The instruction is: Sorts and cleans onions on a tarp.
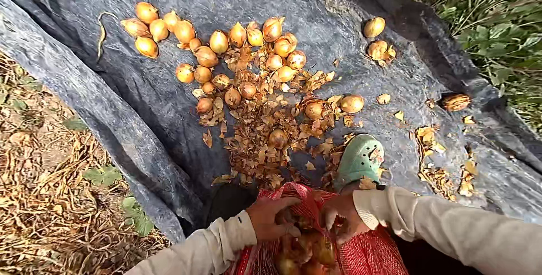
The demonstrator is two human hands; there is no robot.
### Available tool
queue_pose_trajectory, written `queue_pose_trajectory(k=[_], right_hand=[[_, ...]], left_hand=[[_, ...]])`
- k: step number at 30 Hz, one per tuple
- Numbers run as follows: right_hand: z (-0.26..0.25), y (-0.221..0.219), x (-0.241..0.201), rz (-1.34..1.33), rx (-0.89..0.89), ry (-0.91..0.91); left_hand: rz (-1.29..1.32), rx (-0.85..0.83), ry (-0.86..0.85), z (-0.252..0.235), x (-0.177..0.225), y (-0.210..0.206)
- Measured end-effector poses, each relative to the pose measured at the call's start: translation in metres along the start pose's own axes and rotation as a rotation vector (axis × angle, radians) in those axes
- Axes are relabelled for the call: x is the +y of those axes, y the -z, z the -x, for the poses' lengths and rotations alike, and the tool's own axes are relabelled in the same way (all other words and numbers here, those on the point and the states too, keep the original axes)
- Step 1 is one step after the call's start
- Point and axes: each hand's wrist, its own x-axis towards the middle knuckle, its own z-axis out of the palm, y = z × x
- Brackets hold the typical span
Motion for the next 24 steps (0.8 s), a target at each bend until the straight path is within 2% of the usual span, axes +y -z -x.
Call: queue_pose_trajectory(k=[2,3,4,6,7,10,12,14,16,17,18,20,22,24], right_hand=[[0.021,0.027,-0.022,-0.079,0.14,-0.147],[0.026,0.041,-0.024,-0.095,0.336,-0.195],[0.023,0.052,-0.01,-0.06,0.627,-0.2],[0.015,0.086,0.035,0.14,1.181,-0.233],[0.017,0.108,0.055,0.202,1.311,-0.31],[0.028,0.161,0.092,0.082,1.393,-0.539],[0.024,0.175,0.111,-0.002,1.389,-0.604],[0.022,0.172,0.121,-0.005,1.366,-0.564],[0.023,0.163,0.132,-0.014,1.363,-0.433],[0.022,0.156,0.135,-0.065,1.368,-0.372],[0.024,0.15,0.129,-0.16,1.338,-0.344],[0.028,0.145,0.1,-0.309,1.242,-0.358],[0.02,0.147,0.08,-0.258,1.22,-0.403],[0.01,0.155,0.062,-0.062,1.186,-0.503]], left_hand=[[-0.214,0.311,-0.024,-0.021,-0.01,0.019],[-0.327,0.443,-0.013,-0.038,-0.015,0.031],[-0.427,0.507,0.032,-0.058,-0.017,0.046],[-0.562,0.482,0.193,-0.1,-0.012,0.072],[-0.598,0.435,0.29,-0.118,-0.009,0.079],[-0.581,0.343,0.419,-0.144,-0.002,0.084],[-0.45,0.349,0.379,-0.137,-0.004,0.087],[-0.12,0.491,0.258,-0.115,-0.02,0.094],[0.263,0.7,0.119,-0.094,-0.042,0.108],[0.352,0.796,0.1,-0.085,-0.046,0.119],[0.354,0.885,0.122,-0.075,-0.043,0.134],[0.113,1.018,0.272,-0.058,-0.031,0.171],[-0.259,1.016,0.473,-0.049,-0.014,0.205],[-0.542,0.891,0.588,-0.049,-0.003,0.233]])
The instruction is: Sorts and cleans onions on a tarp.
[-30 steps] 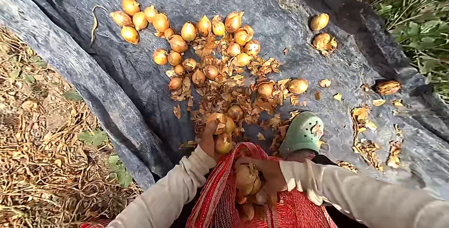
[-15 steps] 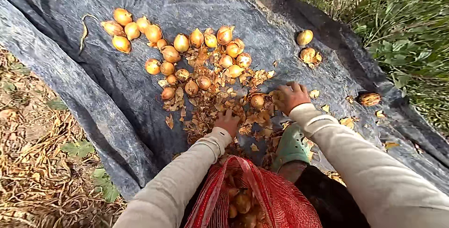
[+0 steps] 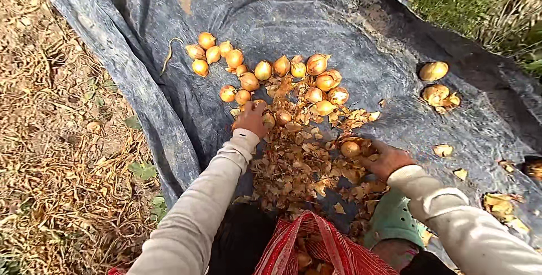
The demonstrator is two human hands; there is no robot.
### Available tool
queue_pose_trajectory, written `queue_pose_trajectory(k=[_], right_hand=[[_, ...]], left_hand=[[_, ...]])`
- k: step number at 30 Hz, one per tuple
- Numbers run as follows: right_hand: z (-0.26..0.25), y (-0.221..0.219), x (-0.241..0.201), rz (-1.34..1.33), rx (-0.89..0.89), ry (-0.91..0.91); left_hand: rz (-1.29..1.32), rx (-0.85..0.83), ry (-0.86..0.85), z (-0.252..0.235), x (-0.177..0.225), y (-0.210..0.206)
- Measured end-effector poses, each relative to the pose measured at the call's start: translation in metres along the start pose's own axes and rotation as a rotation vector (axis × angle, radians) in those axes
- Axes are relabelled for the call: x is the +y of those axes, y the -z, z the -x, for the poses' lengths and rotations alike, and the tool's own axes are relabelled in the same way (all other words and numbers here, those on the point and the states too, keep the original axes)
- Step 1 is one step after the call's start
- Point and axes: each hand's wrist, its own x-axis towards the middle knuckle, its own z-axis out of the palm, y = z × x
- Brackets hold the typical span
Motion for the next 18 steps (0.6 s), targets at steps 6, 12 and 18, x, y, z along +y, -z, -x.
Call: queue_pose_trajectory(k=[6,12,18], right_hand=[[-0.003,-0.004,-0.058,0.369,-0.142,-0.06],[-0.016,-0.014,-0.052,0.431,-0.182,-0.119],[0.03,-0.018,-0.035,-0.352,-0.241,0.232]], left_hand=[[-0.478,-0.29,-0.107,-0.032,0.016,0.001],[-0.455,-0.322,-0.045,-0.034,0.017,-0.019],[0.044,-0.084,-0.001,-0.022,-0.017,-0.021]])
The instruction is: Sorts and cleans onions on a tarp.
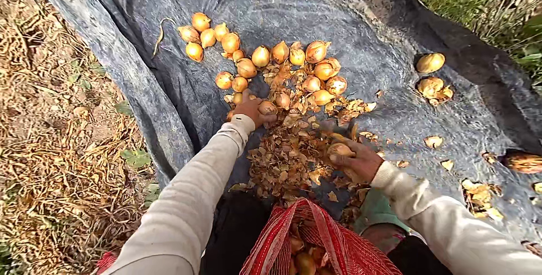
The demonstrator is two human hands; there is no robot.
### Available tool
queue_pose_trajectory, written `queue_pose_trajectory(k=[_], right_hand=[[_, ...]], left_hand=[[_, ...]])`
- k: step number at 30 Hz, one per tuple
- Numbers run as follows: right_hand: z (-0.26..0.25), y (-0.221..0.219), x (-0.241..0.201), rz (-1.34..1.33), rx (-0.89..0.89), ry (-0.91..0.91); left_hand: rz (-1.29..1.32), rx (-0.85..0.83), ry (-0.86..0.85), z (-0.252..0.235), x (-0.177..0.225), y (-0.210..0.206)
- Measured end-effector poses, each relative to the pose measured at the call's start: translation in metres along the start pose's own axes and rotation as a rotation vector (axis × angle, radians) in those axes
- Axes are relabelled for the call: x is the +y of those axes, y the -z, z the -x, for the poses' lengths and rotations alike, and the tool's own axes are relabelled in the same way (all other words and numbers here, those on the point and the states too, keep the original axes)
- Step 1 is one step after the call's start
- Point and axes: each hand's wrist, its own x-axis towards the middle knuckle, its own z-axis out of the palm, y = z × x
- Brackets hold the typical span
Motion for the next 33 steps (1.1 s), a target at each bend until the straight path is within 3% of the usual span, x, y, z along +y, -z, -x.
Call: queue_pose_trajectory(k=[2,5,6,8,10,11,13,15,17,18,20,22,25,30,31,33], right_hand=[[0.039,-0.025,-0.023,-0.162,-0.315,0.044],[0.074,-0.066,-0.035,-0.023,-0.879,0.137],[0.082,-0.075,-0.04,0.115,-1.001,0.132],[0.093,-0.084,-0.036,0.427,-1.113,0.097],[0.089,-0.075,-0.028,0.646,-1.132,-0.012],[0.08,-0.065,-0.032,0.678,-1.109,-0.066],[0.057,-0.036,-0.045,0.503,-1.004,-0.059],[0.027,-0.018,-0.054,0.315,-0.696,0.112],[-0.012,-0.012,-0.085,0.386,-0.296,0.216],[-0.035,-0.015,-0.1,0.432,-0.112,0.258],[-0.089,-0.026,-0.117,0.515,0.182,0.37],[-0.132,-0.041,-0.138,0.528,0.218,0.264],[-0.166,-0.056,-0.147,0.467,0.166,0.102],[-0.144,-0.033,-0.12,0.255,0.147,0.209],[-0.13,-0.027,-0.108,0.229,0.201,0.246],[-0.101,-0.006,-0.091,0.319,0.272,0.209]], left_hand=[[0.413,0.153,-0.023,0.023,-0.008,-0.009],[1.093,0.27,-0.055,0.101,0.011,-0.055],[1.225,0.188,-0.043,0.137,0.019,-0.074],[1.273,-0.265,-0.124,0.202,0.026,-0.095],[0.892,-0.692,-0.413,0.234,0.023,-0.089],[0.678,-0.707,-0.513,0.235,0.022,-0.084],[0.528,-0.375,-0.56,0.212,0.005,-0.08],[0.434,0.099,-0.447,0.156,-0.016,-0.073],[0.306,0.372,-0.297,0.085,-0.031,-0.052],[0.261,0.431,-0.207,0.051,-0.035,-0.039],[0.182,0.37,0.017,0.001,-0.035,-0.022],[0.103,0.281,0.15,-0.024,-0.032,-0.022],[0.014,0.262,0.139,-0.027,-0.043,-0.034],[0.035,0.107,0.033,-0.009,-0.06,-0.019],[0.085,0.128,0.025,-0.006,-0.065,-0.015],[0.21,0.325,-0.039,-0.005,-0.08,-0.008]])
